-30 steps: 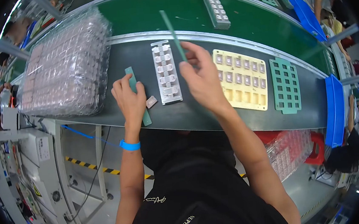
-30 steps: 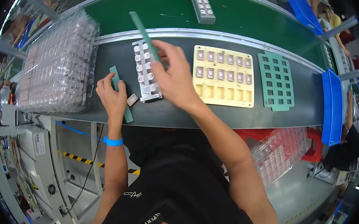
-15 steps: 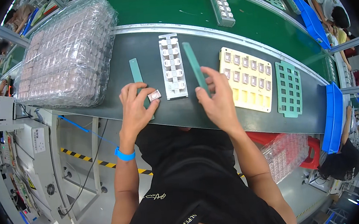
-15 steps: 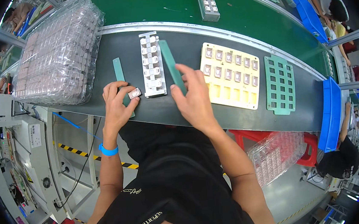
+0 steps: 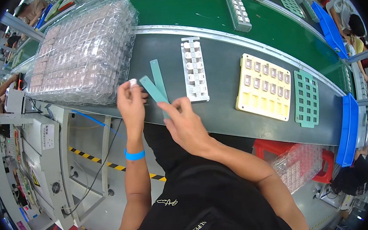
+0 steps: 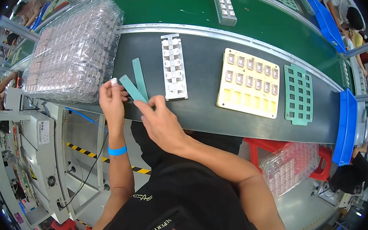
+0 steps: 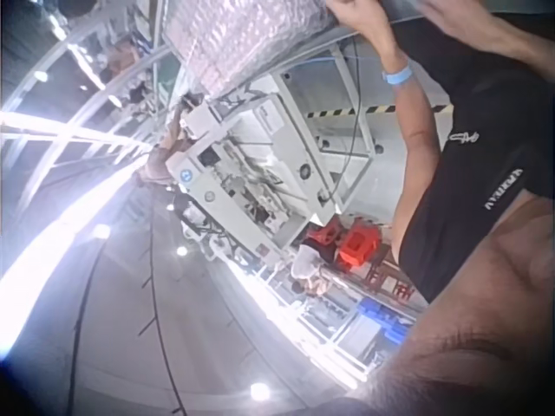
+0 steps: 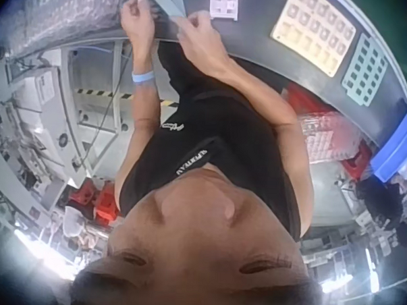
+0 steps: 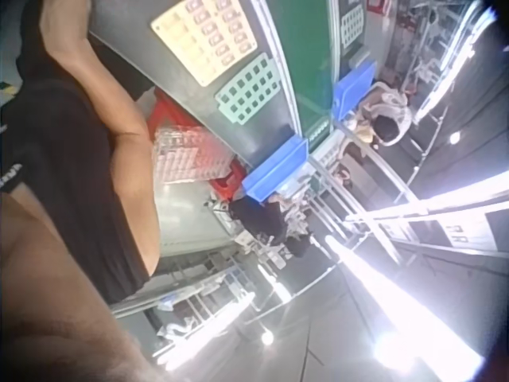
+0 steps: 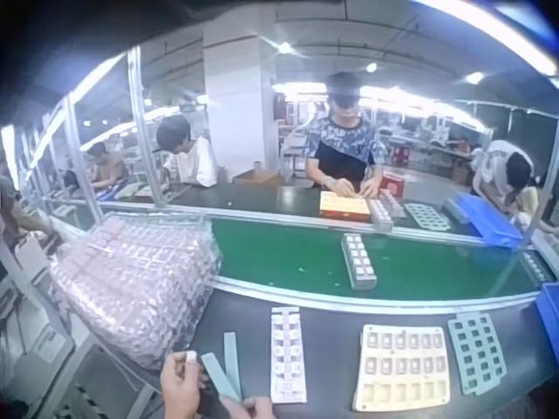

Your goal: Placing small electronic components into organized plastic trays on an assembly line.

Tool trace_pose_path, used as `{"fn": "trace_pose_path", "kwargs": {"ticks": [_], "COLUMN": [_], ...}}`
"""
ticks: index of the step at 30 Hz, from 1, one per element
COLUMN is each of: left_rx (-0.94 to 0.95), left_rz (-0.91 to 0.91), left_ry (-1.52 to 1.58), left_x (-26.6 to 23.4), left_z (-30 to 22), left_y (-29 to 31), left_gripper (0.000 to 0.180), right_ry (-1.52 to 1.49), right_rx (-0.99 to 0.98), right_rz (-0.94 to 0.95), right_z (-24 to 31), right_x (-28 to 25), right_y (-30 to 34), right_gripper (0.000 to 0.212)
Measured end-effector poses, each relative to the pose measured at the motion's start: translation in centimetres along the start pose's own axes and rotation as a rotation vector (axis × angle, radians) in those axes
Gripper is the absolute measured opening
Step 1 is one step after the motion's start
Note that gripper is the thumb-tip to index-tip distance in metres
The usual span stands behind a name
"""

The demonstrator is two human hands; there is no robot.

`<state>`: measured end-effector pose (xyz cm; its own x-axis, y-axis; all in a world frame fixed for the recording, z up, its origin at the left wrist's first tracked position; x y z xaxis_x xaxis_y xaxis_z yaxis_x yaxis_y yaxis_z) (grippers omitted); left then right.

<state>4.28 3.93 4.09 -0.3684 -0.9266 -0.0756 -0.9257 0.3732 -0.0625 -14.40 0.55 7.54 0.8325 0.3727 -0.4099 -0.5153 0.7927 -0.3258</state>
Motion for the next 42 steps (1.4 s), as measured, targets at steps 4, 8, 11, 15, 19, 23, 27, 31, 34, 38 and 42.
{"fn": "trace_pose_path", "kwargs": {"ticks": [4,8,11,15,19,23,27,31,34,38,42], "left_rx": [0.085,0.157,0.107,0.129,0.143,0.166,0.170,0.057,0.123,0.167,0.223], "left_rz": [-0.108,-0.087,-0.097,-0.117,-0.147,-0.131,-0.129,-0.103,-0.136,-0.170,-0.093], "left_ry": [0.046,-0.008,-0.020,0.029,0.057,0.024,-0.028,0.110,-0.059,-0.084,-0.186], "left_x": [-1.7,-2.0,-1.8,-2.6,-2.6,-2.3,-1.9,-1.6,-1.7,-2.9,-2.4], "left_z": [1.9,3.6,3.9,4.2,3.7,3.9,3.4,2.8,2.4,3.4,3.5], "left_y": [-1.1,-1.5,-1.9,-2.1,-1.5,-1.6,-1.1,-0.8,-0.8,-1.7,-1.3], "left_gripper": [0.027,0.026,0.028,0.031,0.032,0.031,0.031,0.030,0.030,0.031,0.031], "right_ry": [0.375,0.523,0.605,0.615,0.605,0.654,0.585,0.200,0.142,0.319,0.883], "right_rx": [-0.333,-0.295,-0.330,-0.300,-0.290,-0.318,-0.278,-0.341,-0.150,-0.030,0.126], "right_rz": [-0.162,-0.125,-0.033,-0.094,-0.089,-0.141,-0.052,-0.039,-0.174,-0.588,-0.707], "right_z": [-1.2,-1.5,-1.7,-1.1,-1.3,-2.3,-2.2,2.6,4.0,-4.3,-12.9], "right_x": [3.9,5.3,4.4,5.1,4.8,5.4,4.6,-2.1,-10.8,-21.4,-30.8], "right_y": [-1.5,-2.0,-2.3,-1.5,-1.8,-2.3,-3.5,-3.8,-4.7,-4.8,-0.7], "right_gripper": [0.047,0.053,0.053,0.057,0.060,0.058,0.051,0.035,0.044,0.050,0.048]}}
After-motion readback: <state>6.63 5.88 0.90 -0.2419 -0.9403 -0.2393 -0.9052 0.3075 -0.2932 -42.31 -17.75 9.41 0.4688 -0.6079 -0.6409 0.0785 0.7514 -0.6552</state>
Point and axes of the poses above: each hand's wrist, its own y-axis away from the middle knuckle, its own x-axis out of the palm, z = x × y, the point moved 1 cm from there along -y, towards the middle knuckle, and after that the axes turned 15 degrees about -z, right-handed, at the moved point
